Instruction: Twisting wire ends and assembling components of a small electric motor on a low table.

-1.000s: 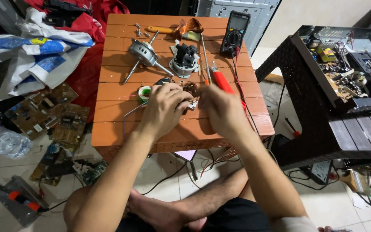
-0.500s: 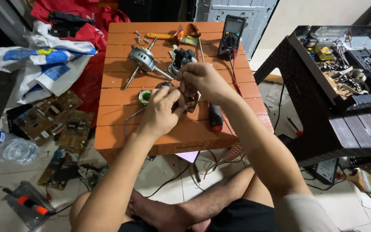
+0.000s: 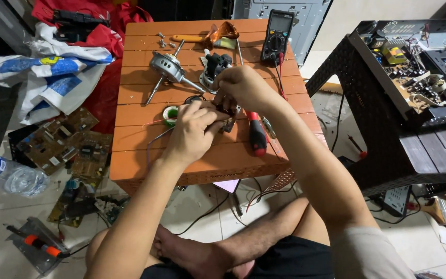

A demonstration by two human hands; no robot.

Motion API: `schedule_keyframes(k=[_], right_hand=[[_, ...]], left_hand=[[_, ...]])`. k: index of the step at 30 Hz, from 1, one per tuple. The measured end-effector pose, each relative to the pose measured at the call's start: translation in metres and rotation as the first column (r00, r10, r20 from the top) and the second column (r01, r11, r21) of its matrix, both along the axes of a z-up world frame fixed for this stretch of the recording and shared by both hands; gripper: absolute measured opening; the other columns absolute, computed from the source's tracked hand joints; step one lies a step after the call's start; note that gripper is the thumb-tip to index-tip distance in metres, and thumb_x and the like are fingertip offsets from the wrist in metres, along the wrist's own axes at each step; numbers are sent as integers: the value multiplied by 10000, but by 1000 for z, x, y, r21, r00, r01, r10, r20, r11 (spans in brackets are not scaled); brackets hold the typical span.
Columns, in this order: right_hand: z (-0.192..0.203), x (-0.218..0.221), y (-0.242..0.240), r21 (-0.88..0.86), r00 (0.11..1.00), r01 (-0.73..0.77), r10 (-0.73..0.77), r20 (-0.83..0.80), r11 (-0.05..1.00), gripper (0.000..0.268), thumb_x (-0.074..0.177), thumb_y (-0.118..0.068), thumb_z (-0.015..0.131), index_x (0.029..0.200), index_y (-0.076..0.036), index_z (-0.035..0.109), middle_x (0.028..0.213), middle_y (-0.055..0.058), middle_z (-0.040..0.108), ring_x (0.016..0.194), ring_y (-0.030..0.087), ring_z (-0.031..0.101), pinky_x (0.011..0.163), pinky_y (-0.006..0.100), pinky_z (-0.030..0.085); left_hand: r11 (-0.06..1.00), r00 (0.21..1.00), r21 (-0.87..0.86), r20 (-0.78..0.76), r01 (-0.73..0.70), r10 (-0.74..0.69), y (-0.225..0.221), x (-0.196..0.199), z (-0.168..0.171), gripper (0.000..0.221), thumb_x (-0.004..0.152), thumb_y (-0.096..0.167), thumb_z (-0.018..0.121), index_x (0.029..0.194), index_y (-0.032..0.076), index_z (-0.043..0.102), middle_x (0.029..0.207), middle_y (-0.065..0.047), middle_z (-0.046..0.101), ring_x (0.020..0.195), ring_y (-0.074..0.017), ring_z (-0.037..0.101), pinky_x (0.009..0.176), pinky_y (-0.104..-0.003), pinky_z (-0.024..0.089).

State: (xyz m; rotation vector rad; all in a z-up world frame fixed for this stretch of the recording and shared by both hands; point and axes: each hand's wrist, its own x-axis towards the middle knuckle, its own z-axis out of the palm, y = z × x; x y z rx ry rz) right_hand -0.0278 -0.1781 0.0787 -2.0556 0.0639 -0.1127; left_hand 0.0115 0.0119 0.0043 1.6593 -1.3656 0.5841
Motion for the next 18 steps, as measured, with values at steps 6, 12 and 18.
schedule_keyframes(k=[6,12,18], right_hand=[[9,-7,-20,-489,967,32,97,236,872,155,942,-102,676,1069,-136,757,799,60,769,723,248,744,615,387,593],[16,-25,-30,-740,833,37,388,394,672,110,976,13,637,998,-34,734,840,156,731,740,341,722,626,421,584],[7,-44,-55,-777,769,-7,501,398,629,146,939,73,616,1004,7,729,876,209,691,786,405,697,637,484,566]], left_hand=[[999,1000,23,18,-25,25,-1,5,-8,93,877,139,797,936,154,727,894,28,719,1072,-205,642,882,-407,477],[999,1000,51,-25,-17,18,-1,6,-12,126,897,156,775,1011,198,743,945,62,732,1115,-165,632,948,-379,436],[998,997,62,-71,-13,17,-1,5,-11,127,911,164,767,1026,212,742,1000,71,752,1143,-151,629,981,-371,418]])
